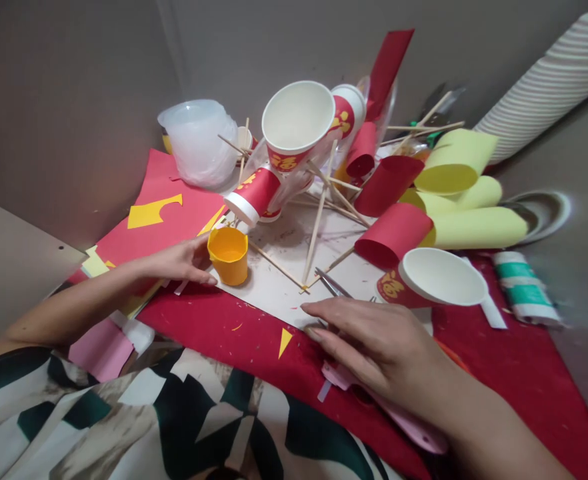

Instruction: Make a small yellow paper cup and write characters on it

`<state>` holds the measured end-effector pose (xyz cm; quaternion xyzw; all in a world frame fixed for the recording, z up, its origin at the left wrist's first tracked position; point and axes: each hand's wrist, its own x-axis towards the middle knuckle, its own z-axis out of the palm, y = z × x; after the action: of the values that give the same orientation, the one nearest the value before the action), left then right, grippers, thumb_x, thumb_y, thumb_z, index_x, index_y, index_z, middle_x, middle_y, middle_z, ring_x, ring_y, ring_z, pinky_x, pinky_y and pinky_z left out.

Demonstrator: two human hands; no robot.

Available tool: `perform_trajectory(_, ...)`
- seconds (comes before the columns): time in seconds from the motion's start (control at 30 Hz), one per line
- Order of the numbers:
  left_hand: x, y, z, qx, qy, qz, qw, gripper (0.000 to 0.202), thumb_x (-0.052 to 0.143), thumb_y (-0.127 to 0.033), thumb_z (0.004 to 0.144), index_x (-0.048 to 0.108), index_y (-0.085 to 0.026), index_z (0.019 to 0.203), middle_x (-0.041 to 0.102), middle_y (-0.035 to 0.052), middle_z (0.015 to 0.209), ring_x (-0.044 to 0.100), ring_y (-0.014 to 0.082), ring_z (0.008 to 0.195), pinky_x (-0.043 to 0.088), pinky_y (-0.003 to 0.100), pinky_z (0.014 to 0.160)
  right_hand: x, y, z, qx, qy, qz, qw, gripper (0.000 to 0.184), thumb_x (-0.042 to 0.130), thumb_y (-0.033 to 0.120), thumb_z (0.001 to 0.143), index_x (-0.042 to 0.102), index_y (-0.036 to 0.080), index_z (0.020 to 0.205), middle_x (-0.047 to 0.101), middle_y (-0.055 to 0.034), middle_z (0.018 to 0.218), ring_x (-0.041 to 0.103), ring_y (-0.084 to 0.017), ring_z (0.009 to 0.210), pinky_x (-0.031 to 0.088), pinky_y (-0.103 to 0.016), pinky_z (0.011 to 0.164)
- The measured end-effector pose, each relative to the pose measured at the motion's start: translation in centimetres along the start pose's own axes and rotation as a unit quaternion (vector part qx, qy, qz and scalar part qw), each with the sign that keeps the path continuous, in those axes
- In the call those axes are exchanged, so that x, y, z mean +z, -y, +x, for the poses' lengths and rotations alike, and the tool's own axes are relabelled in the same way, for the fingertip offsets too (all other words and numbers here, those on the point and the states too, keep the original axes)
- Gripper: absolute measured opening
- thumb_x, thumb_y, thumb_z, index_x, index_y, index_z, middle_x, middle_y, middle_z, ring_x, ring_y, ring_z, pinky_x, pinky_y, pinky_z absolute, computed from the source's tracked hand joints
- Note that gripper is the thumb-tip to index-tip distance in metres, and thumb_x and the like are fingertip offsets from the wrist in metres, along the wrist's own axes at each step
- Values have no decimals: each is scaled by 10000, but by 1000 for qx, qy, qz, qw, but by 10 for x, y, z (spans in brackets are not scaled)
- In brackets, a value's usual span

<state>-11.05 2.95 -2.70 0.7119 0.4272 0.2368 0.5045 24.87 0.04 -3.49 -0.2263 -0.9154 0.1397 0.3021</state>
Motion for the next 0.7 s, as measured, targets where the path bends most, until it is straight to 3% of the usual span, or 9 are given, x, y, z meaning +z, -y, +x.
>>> perform_trajectory(0.07,-15,-6,-9,-22,14,9,1000,794,799,-268,739,489,-240,1470,540,130,1502,492,355,1405,416,512,1162,-2,1,-1,-2,0,-8,1000,195,565,223,971,656,228,1144,799,-38,971,780,-156,830,631,-211,708)
perform_trajectory(0.13,-31,-12,-17,-32,-9,14,999,649,768,-297,781,570,-245,1396,559,116,1491,526,321,1381,466,467,1128,-4,2,0,-5,-5,-18,1000,185,550,212,975,658,224,1126,801,-34,938,778,-150,803,625,-204,699)
perform_trajectory(0.2,-44,-15,-18,-47,-80,38,995,530,734,-340,796,630,-195,1295,658,136,1356,647,286,1225,542,444,1032,-6,5,3,-9,-10,-33,999,165,528,187,981,661,219,1075,801,-28,890,774,-134,764,614,-186,685)
perform_trajectory(0.27,-52,-14,-13,-92,-147,129,976,419,658,-366,835,657,-150,1194,733,133,1175,717,239,1046,585,396,920,-7,7,6,-10,-8,-50,999,167,492,172,994,650,217,1024,793,-19,841,764,-117,719,602,-170,668)
perform_trajectory(0.37,-55,-7,4,-134,-181,221,949,328,645,-378,840,686,-138,1059,756,101,975,715,208,859,565,353,797,-8,7,9,-10,-3,-68,998,171,451,205,1017,616,230,982,771,-6,778,738,-107,650,580,-165,607)
perform_trajectory(0.47,-52,1,24,-163,-199,314,914,275,754,-384,743,700,-164,899,727,60,848,665,215,813,494,336,757,-9,7,10,-8,-8,-67,998,157,439,263,1030,587,259,978,751,15,748,715,-102,603,553,-166,552)
perform_trajectory(0.57,-51,6,37,-188,-196,377,885,263,798,-362,688,689,-170,831,713,55,817,644,226,801,439,322,716,-10,9,11,14,-6,-50,999,143,447,303,1030,572,285,961,737,37,740,703,-93,588,535,-161,532)
perform_trajectory(0.7,-50,7,45,-203,-170,398,878,180,745,-320,734,698,-173,828,732,49,833,639,196,746,405,286,636,-12,13,11,60,13,-19,998,146,484,296,1012,575,292,898,714,62,710,693,-78,584,527,-145,544)
